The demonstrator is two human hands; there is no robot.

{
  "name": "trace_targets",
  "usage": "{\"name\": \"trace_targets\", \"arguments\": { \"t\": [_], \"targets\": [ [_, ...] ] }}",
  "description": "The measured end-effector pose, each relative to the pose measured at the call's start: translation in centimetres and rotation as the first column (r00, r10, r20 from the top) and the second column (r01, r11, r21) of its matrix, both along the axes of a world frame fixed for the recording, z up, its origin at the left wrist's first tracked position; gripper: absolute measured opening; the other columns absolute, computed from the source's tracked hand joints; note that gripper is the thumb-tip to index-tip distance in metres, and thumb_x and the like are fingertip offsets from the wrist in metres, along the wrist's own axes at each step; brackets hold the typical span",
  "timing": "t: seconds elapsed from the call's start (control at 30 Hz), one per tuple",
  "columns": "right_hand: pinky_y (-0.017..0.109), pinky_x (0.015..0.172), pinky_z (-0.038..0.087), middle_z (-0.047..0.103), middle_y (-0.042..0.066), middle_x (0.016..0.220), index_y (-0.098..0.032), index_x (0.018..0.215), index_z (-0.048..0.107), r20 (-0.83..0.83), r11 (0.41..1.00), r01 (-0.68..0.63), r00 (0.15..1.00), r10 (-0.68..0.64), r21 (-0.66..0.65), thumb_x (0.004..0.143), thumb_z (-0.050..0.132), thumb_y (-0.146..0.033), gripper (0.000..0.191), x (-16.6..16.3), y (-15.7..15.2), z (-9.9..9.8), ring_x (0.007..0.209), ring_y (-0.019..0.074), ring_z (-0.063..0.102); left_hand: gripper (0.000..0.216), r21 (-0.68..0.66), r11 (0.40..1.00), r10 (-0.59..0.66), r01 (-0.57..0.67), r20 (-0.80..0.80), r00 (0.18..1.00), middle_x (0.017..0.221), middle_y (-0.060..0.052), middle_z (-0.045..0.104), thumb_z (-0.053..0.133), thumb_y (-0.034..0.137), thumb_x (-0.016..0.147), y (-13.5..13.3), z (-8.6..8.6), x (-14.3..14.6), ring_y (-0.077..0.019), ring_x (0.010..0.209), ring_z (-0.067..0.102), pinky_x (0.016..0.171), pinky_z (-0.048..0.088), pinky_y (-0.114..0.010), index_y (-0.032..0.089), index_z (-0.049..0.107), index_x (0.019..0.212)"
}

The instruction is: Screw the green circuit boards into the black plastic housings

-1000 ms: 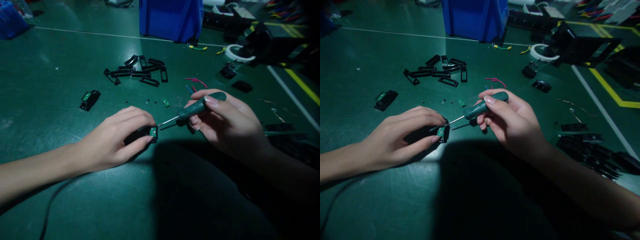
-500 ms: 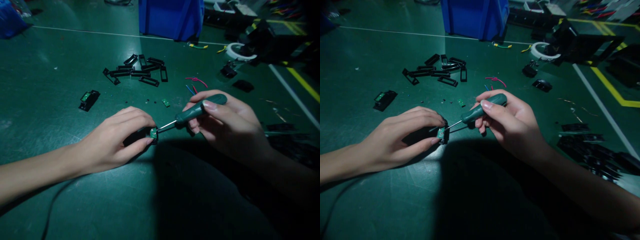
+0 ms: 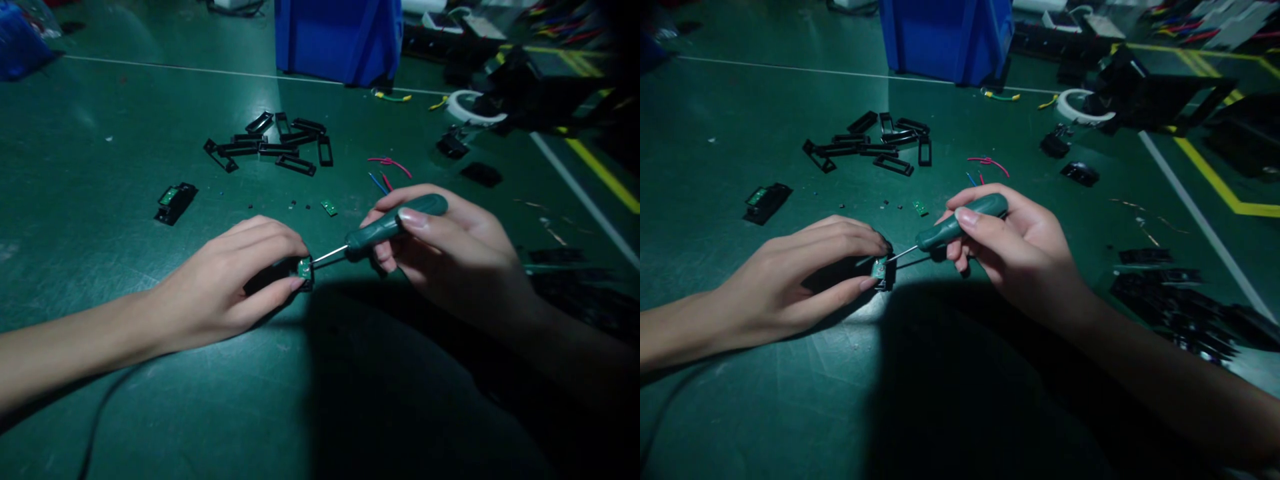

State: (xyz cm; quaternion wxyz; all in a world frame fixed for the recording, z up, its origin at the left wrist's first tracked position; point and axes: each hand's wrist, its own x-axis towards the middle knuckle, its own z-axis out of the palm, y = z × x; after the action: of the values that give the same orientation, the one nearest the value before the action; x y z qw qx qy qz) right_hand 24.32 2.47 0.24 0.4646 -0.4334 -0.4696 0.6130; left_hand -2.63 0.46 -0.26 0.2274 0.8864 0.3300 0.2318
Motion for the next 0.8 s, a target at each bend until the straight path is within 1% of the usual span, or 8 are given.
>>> {"name": "trace_targets", "arguments": {
  "t": [0.1,0.27,0.43,0.57,0.73,0.8],
  "targets": [
    [0.023,0.052,0.054,0.070,0.004,0.073,-0.019,0.095,0.073,0.011,1.000,0.003,1.000,-0.003,0.000,0.088,0.075,-0.022,0.008,-0.02,-0.01,0.04,0.060,0.0137,0.065,0.027,0.005,1.000,0.001,-0.001,0.011,1.000,0.124,-0.011,0.071,0.066,0.026,0.101,-0.07,0.01,-0.02,-0.0227,0.120,0.064,0.105,0.051,-0.036,0.015,0.066,0.126],
    [0.023,0.052,0.054,0.072,0.005,0.083,-0.019,0.094,0.074,-0.007,1.000,0.010,1.000,-0.010,-0.011,0.087,0.076,-0.021,0.007,-0.04,-0.04,0.02,0.061,0.0127,0.066,0.028,-0.008,1.000,-0.005,0.005,0.018,1.000,0.123,-0.010,0.071,0.066,0.026,0.101,-0.11,0.05,-0.12,-0.0212,0.119,0.064,0.106,0.050,-0.034,0.014,0.066,0.125],
    [0.023,0.052,0.054,0.070,0.004,0.075,-0.018,0.095,0.074,-0.003,1.000,0.003,1.000,-0.003,-0.005,0.088,0.076,-0.023,0.009,-0.04,0.07,-0.13,0.060,0.0135,0.066,0.027,0.003,1.000,-0.014,0.014,0.027,1.000,0.124,-0.010,0.071,0.066,0.025,0.101,-0.07,-0.04,-0.05,-0.0196,0.120,0.063,0.107,0.049,-0.031,0.012,0.067,0.125],
    [0.023,0.051,0.054,0.072,0.005,0.081,-0.018,0.093,0.073,-0.022,1.000,0.007,1.000,-0.007,-0.013,0.086,0.077,-0.021,0.008,0.00,0.09,-0.17,0.059,0.0126,0.065,0.027,-0.006,1.000,-0.017,0.017,0.031,0.999,0.124,-0.011,0.071,0.066,0.023,0.100,-0.06,0.01,-0.01,-0.0189,0.121,0.063,0.108,0.048,-0.030,0.010,0.068,0.124],
    [0.023,0.052,0.054,0.070,0.005,0.074,-0.018,0.094,0.073,-0.008,1.000,-0.007,1.000,0.007,0.007,0.088,0.075,-0.022,0.007,0.10,0.04,-0.06,0.059,0.0133,0.065,0.027,0.005,1.000,-0.011,0.010,0.014,1.000,0.124,-0.011,0.071,0.066,0.023,0.100,0.01,0.04,0.04,-0.0189,0.121,0.063,0.107,0.049,-0.029,0.011,0.067,0.124],
    [0.024,0.051,0.054,0.070,0.005,0.075,-0.018,0.094,0.073,-0.005,1.000,-0.001,1.000,0.001,0.008,0.088,0.075,-0.022,0.007,0.03,0.00,0.02,0.059,0.0133,0.065,0.026,0.003,1.000,-0.011,0.011,0.013,1.000,0.125,-0.011,0.071,0.065,0.023,0.101,0.00,0.02,0.05,-0.0198,0.121,0.063,0.107,0.050,-0.031,0.012,0.067,0.125]
  ]
}}
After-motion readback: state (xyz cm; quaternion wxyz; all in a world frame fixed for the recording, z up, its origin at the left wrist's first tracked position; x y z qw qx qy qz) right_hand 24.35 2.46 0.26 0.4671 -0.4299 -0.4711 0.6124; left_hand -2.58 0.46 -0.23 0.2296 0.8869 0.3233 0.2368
